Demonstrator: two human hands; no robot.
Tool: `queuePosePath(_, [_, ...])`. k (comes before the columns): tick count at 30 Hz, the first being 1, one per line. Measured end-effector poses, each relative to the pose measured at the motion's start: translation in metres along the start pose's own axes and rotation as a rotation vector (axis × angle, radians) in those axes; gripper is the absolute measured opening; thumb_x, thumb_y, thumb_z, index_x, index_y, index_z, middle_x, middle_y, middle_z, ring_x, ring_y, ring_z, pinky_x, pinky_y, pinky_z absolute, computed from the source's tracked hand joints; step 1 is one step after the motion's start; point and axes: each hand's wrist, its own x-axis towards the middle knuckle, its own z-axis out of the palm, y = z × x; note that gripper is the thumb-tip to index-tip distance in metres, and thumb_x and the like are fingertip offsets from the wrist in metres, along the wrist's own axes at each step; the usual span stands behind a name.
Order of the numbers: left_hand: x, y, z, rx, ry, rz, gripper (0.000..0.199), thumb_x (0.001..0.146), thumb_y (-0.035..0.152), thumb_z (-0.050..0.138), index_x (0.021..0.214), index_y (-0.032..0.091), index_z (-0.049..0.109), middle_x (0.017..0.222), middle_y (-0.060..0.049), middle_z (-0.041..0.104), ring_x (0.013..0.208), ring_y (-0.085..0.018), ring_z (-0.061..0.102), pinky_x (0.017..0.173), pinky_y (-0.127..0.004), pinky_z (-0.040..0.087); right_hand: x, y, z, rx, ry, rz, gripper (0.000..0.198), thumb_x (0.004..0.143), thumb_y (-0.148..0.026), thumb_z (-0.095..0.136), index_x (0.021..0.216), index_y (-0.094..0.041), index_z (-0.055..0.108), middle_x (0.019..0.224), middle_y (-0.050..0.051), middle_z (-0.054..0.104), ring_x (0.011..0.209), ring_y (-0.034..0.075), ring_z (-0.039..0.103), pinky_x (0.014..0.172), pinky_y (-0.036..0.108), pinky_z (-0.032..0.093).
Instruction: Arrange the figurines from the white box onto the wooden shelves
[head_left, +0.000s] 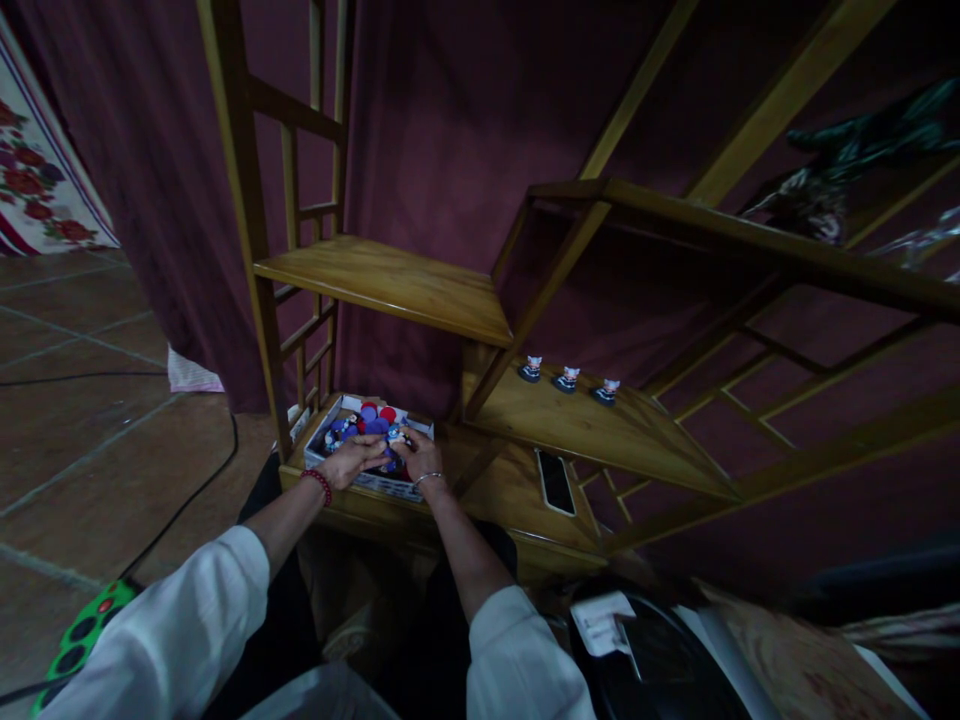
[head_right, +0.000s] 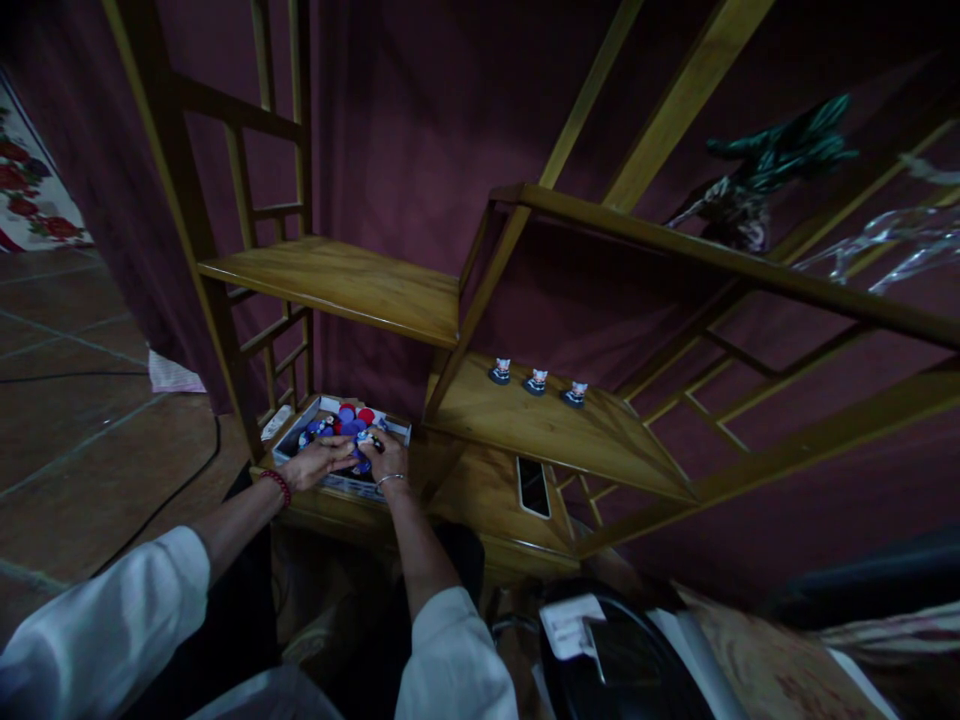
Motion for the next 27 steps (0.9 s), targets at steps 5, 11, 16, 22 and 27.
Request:
queuePosePath(5, [0.001,-0.002,0.005,-0.063,0.019,-0.050,0.014,0.071,0.005,0.061,0.084,0.009,0.063,0.087,-0.007,0.065,0.081,-0.013,0.062,0.088,-0.031,0.047,-0.002,-0.010,-0.007,-0.120,-0.046,-0.060,0.029,0.067,-0.027,0.062,0.096,-0.027,0.065,0.096,0.000,0.066,0.087,0.017,0.060,0.082,0.030,0.046])
queuePosePath(11, [0.001,0.000,0.020,-0.105,0.112,-0.038,0.016,0.071,0.000,0.058,0.083,0.010,0.061,0.089,-0.007,0.064,0.088,-0.015,0.061,0.085,-0.031,0.049,-0.003,-0.013,-0.014,-0.134,-0.058,-0.041,0.038,0.070,-0.026,0.060,0.108,-0.028,0.058,0.101,0.000,0.065,0.091,0.017,0.059,0.085,0.032,0.045])
queuePosePath(16, [-0.002,0.001,0.026,-0.104,0.147,-0.033,0.022,0.069,-0.003,0.057,0.087,0.009,0.060,0.080,-0.006,0.064,0.084,-0.016,0.061,0.083,-0.033,0.050,-0.005,-0.009,-0.016,-0.062,-0.049,-0.010,0.039,0.069,-0.026,0.061,0.107,-0.026,0.058,0.094,0.000,0.066,0.081,0.016,0.062,0.078,0.030,0.049])
queuePosePath(22, [-0.006,0.002,0.033,-0.109,0.127,-0.010,0.018,0.070,-0.006,0.053,0.078,0.009,0.059,0.074,-0.005,0.062,0.073,-0.012,0.061,0.081,-0.031,0.051,-0.008,-0.009,-0.018,-0.059,-0.034,-0.002,0.032,0.068,-0.025,0.062,0.100,-0.026,0.062,0.087,0.000,0.068,0.079,0.017,0.062,0.077,0.031,0.049])
queuePosePath(27, [-0.013,0.007,0.041,-0.051,0.125,0.011,0.016,0.070,-0.006,0.052,0.071,0.010,0.058,0.069,-0.003,0.061,0.068,-0.010,0.060,0.077,-0.029,0.052,-0.010,-0.010,-0.019,-0.034,-0.014,-0.008,0.031,0.067,-0.028,0.062,0.098,-0.027,0.063,0.086,-0.001,0.068,0.080,0.018,0.063,0.077,0.032,0.049])
